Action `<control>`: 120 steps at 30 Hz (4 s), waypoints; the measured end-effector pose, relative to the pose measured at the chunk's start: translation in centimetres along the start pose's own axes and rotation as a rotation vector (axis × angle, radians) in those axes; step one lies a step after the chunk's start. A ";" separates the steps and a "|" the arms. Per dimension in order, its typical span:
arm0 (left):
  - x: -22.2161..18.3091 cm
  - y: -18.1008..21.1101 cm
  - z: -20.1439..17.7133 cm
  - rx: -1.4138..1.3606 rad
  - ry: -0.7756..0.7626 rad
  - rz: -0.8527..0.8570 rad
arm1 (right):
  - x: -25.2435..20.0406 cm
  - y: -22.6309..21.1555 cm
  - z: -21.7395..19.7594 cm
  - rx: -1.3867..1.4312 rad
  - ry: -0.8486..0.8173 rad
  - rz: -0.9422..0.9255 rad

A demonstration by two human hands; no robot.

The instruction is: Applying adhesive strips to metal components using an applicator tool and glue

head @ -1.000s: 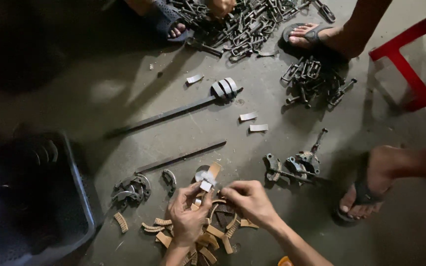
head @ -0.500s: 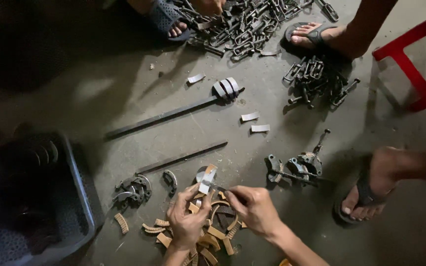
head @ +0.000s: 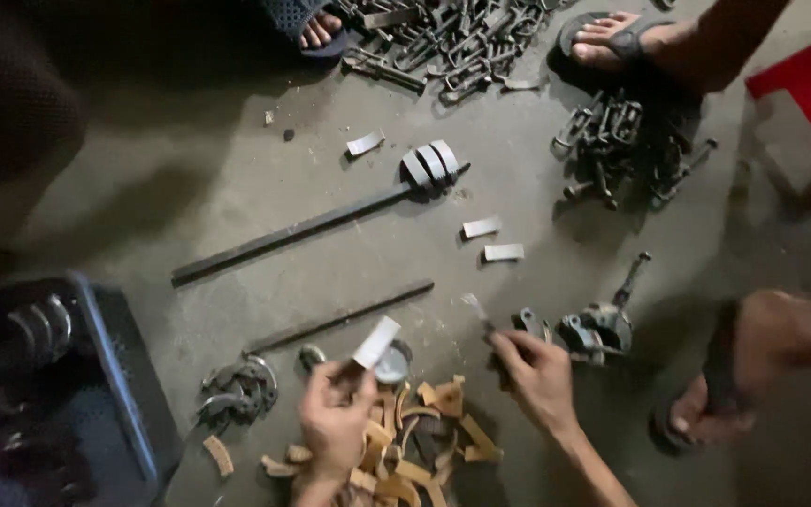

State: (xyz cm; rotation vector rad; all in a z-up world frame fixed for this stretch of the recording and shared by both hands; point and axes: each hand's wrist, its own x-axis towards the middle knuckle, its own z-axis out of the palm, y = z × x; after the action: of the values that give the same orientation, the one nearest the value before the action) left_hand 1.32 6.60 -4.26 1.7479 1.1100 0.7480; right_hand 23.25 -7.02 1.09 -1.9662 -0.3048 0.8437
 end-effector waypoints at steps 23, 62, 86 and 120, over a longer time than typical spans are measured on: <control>27.7 -1.3 3.4 0.203 -0.037 0.110 | -0.8 11.4 -1.7 -0.259 -0.081 -0.066; 1.2 -8.8 3.1 0.482 -0.532 0.685 | 0.2 2.3 5.0 -1.052 -0.244 -0.848; -0.9 -6.5 1.7 0.095 -0.380 0.051 | -1.1 1.4 5.6 -0.225 -0.308 -0.133; -5.1 -10.0 -7.3 -1.010 0.003 -0.673 | -2.1 3.4 6.3 -0.634 -0.176 -0.694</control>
State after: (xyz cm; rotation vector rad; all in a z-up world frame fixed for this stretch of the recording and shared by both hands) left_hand -10.53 6.51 -10.57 0.4798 0.9644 0.6850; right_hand 17.07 -5.66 -2.85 -2.1091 -1.4055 0.4795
